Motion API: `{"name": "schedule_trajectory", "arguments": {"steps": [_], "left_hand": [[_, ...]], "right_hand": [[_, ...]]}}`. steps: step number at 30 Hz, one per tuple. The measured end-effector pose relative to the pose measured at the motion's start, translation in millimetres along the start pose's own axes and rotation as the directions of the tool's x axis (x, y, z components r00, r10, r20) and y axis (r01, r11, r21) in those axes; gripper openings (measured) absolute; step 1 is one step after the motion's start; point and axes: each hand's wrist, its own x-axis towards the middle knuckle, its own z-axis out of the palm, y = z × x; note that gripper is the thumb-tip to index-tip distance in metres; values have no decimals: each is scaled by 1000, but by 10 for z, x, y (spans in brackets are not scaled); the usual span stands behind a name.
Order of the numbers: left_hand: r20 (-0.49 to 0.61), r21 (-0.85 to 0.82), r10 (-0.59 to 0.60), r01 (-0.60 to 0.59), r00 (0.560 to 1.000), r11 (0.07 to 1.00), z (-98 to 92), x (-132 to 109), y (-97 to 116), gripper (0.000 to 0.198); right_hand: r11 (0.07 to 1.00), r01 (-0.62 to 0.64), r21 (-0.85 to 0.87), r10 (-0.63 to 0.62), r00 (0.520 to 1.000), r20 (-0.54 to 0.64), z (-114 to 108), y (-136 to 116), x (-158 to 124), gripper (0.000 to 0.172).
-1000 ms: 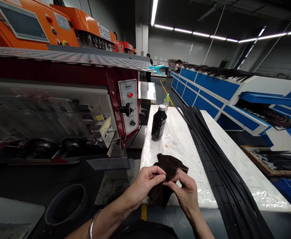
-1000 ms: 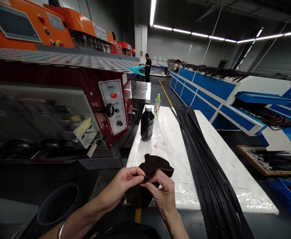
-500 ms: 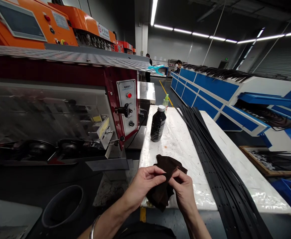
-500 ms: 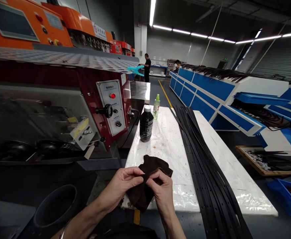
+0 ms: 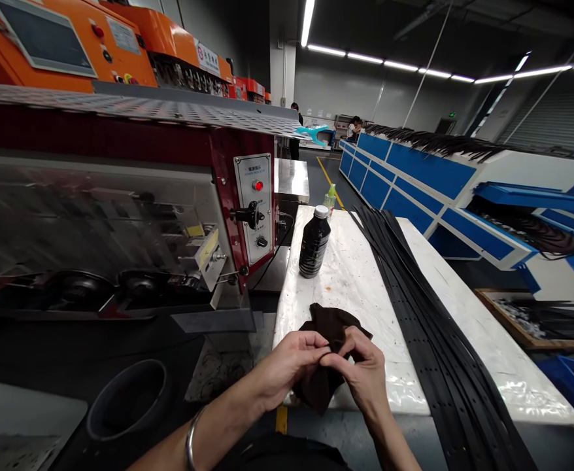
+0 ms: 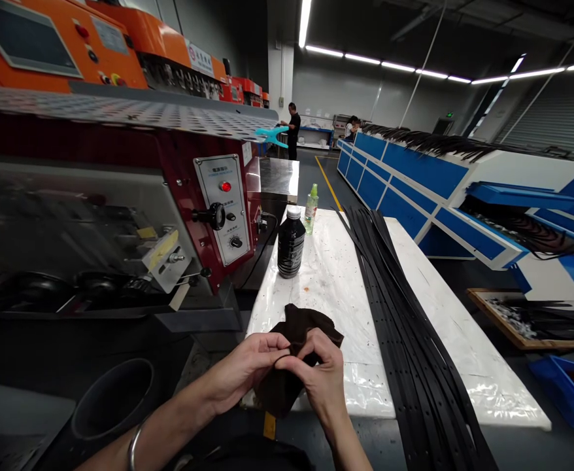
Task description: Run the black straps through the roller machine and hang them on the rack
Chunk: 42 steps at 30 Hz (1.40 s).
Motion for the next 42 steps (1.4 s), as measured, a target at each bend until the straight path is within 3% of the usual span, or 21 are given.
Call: {"name": "schedule_trajectory", "arguments": {"steps": [3, 7, 9, 20, 25, 29, 34, 37, 42], "left_hand": [[-36, 9, 167, -167, 985, 986, -4, 1, 2, 31], [15, 300, 439, -423, 898, 855, -41, -29, 41, 12], [75, 404, 484, -471, 872, 785, -37, -63, 67, 12], [233, 704, 454, -471, 860, 531, 61, -270, 238, 13], [340, 807, 397, -481, 852, 341, 64, -323, 339, 15], [464, 820, 366, -547, 807, 166, 65, -339, 379, 20], [467, 857, 426, -516, 775, 0, 81, -302, 291, 19], [425, 859, 456, -508, 782, 70, 89, -286, 247, 11], [249, 822, 366, -396, 896, 409, 112, -294, 268, 4]], "right_hand": [[968, -188, 167, 186, 982, 28, -1, 43, 3, 23], [916, -299, 269, 291, 954, 69, -1, 89, -29, 17], [907, -313, 282, 306, 949, 70, 4, 91, -46, 18], [916, -302, 264, 284, 953, 105, -56, -45, -64, 20], [939, -286, 190, 263, 955, 138, -102, -90, -78, 18], [948, -281, 146, 261, 955, 143, -118, -113, -94, 19], [937, -318, 147, 303, 946, 112, -87, -137, -96, 23], [924, -342, 174, 328, 939, 105, -72, -125, -101, 26], [901, -377, 216, 359, 926, 119, -72, -42, -149, 27]]}}
